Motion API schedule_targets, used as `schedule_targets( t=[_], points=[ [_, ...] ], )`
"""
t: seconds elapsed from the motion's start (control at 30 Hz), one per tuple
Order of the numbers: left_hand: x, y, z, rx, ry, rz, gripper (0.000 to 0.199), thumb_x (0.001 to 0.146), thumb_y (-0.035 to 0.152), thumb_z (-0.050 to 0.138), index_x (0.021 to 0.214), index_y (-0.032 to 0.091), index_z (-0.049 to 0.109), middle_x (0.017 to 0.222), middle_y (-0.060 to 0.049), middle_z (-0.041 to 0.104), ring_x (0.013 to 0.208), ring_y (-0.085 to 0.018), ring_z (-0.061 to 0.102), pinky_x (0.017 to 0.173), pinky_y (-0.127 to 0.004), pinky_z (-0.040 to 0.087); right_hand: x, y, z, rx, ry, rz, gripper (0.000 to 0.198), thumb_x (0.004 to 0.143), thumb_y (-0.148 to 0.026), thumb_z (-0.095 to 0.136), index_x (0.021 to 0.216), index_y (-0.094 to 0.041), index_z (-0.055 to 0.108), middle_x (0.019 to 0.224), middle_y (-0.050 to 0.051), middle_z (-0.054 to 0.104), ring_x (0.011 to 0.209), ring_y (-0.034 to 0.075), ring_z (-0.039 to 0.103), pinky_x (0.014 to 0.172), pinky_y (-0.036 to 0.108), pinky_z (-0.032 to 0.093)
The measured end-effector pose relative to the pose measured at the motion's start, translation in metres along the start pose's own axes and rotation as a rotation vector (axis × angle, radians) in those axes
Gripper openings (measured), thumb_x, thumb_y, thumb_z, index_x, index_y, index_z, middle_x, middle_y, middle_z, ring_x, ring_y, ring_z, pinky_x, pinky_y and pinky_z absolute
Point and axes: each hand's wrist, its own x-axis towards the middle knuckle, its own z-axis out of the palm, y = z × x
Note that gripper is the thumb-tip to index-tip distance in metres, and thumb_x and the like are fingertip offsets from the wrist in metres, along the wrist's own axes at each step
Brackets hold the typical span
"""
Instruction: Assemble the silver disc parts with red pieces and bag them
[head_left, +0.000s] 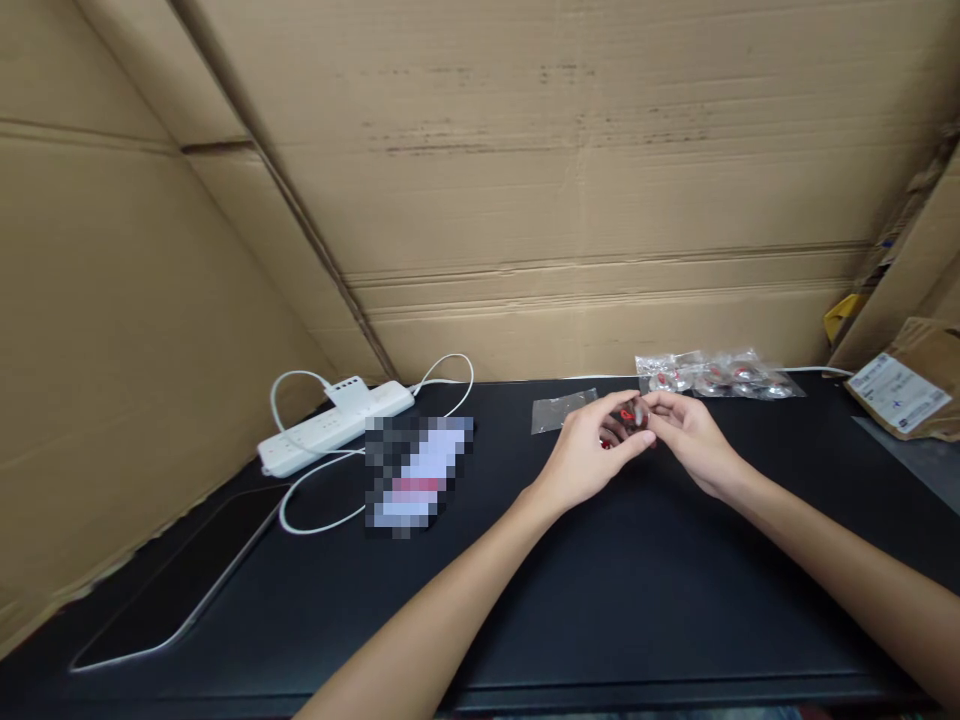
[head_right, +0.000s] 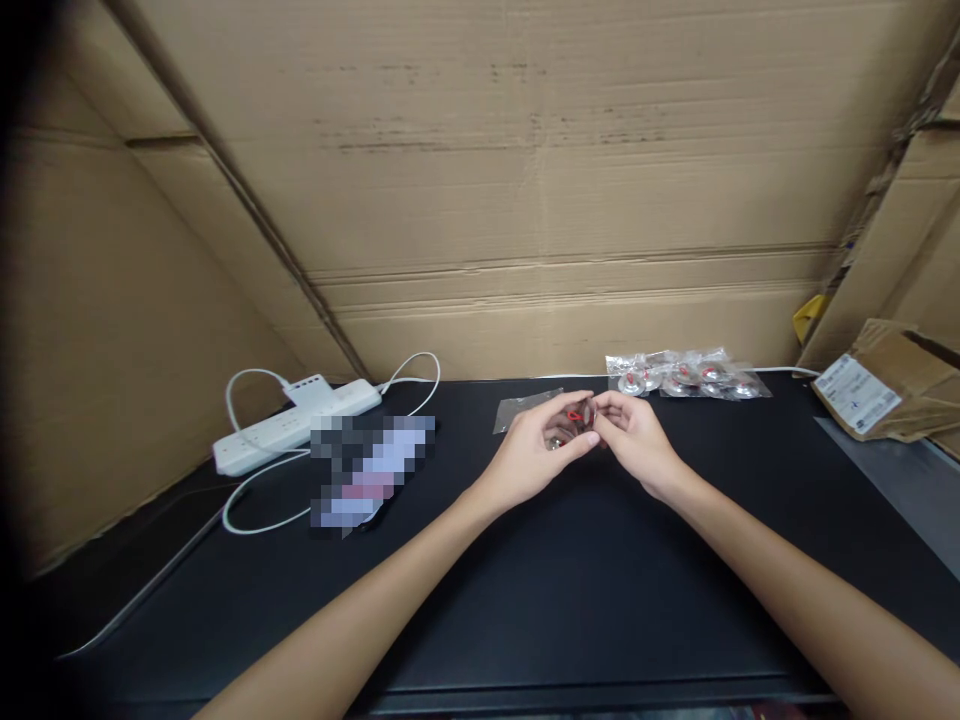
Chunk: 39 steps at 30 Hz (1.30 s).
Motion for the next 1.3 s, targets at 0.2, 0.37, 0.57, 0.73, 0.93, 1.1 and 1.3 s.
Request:
schedule_targets(
  t=[0.2, 0.37, 0.57, 0.73, 0.93, 1.1, 1.3],
  points=[
    [-0.002, 0.011, -0.002, 0.098, 0.017, 0.058, 0.038, 0.080, 0.026, 0.070, 0.117, 0.019, 0.064, 0.097, -0.006, 0.071, 0.071, -0.014, 0.065, 0.069, -0.027, 0.054, -0.002, -0.006, -0.001, 0.209, 0.001, 0.160, 0.019, 0.068, -0.029, 0.078, 0.079, -0.018, 0.068, 0.072, 0.001, 0.065, 0.063, 0.013, 0.057, 0.060, 0.027, 0.045],
    [0.003, 0.001, -0.002, -0.121, 0.034, -0.036, 0.038, 0.076, 0.026, 0.074, 0.111, 0.016, 0.064, 0.098, -0.008, 0.071, 0.070, -0.015, 0.067, 0.069, -0.030, 0.056, 0.000, -0.004, -0.002, 0.282, 0.000, 0.226, 0.012, 0.071, -0.026, 0.075, 0.077, -0.017, 0.069, 0.071, 0.002, 0.064, 0.062, 0.012, 0.054, 0.063, 0.030, 0.046],
    [0.015, -0.015, -0.021, -0.520, 0.196, -0.224, 0.042, 0.075, 0.031, 0.077, 0.107, 0.008, 0.064, 0.096, -0.014, 0.071, 0.066, -0.015, 0.068, 0.068, -0.031, 0.057, 0.013, 0.007, -0.021, 0.239, 0.119, 0.126, 0.017, 0.077, -0.032, 0.070, 0.073, -0.018, 0.061, 0.070, 0.003, 0.057, 0.059, 0.012, 0.047, 0.055, 0.029, 0.041],
    [0.014, -0.015, -0.025, -0.700, 0.122, -0.248, 0.038, 0.083, 0.031, 0.072, 0.113, 0.009, 0.064, 0.102, -0.016, 0.071, 0.073, -0.016, 0.068, 0.074, -0.033, 0.056, 0.013, 0.004, -0.024, 0.259, 0.095, 0.171, 0.021, 0.080, -0.036, 0.070, 0.075, -0.018, 0.059, 0.067, 0.000, 0.053, 0.056, 0.012, 0.047, 0.054, 0.029, 0.041],
    [0.011, -0.011, -0.017, -0.864, -0.053, -0.287, 0.038, 0.085, 0.025, 0.071, 0.119, 0.011, 0.064, 0.107, -0.014, 0.070, 0.086, -0.018, 0.070, 0.087, -0.035, 0.054, 0.001, -0.007, -0.007, 0.103, 0.046, 0.049, 0.020, 0.076, -0.033, 0.075, 0.090, -0.019, 0.071, 0.075, 0.004, 0.068, 0.064, 0.015, 0.060, 0.064, 0.033, 0.050],
    [0.011, -0.011, -0.015, -0.929, -0.085, -0.326, 0.034, 0.085, 0.023, 0.071, 0.116, 0.011, 0.067, 0.103, -0.012, 0.071, 0.086, -0.018, 0.070, 0.088, -0.034, 0.054, 0.000, -0.007, -0.005, -0.002, 0.093, -0.085, 0.016, 0.074, -0.030, 0.076, 0.089, -0.022, 0.078, 0.081, 0.005, 0.074, 0.064, 0.016, 0.063, 0.069, 0.036, 0.054],
    [0.009, -0.013, -0.012, -0.987, -0.119, -0.338, 0.029, 0.086, 0.029, 0.070, 0.109, 0.011, 0.069, 0.097, -0.012, 0.071, 0.084, -0.017, 0.069, 0.085, -0.032, 0.054, 0.000, -0.007, -0.003, 0.036, 0.090, -0.116, 0.017, 0.073, -0.030, 0.078, 0.089, -0.023, 0.078, 0.080, 0.004, 0.075, 0.066, 0.019, 0.068, 0.066, 0.038, 0.059]
  ],
)
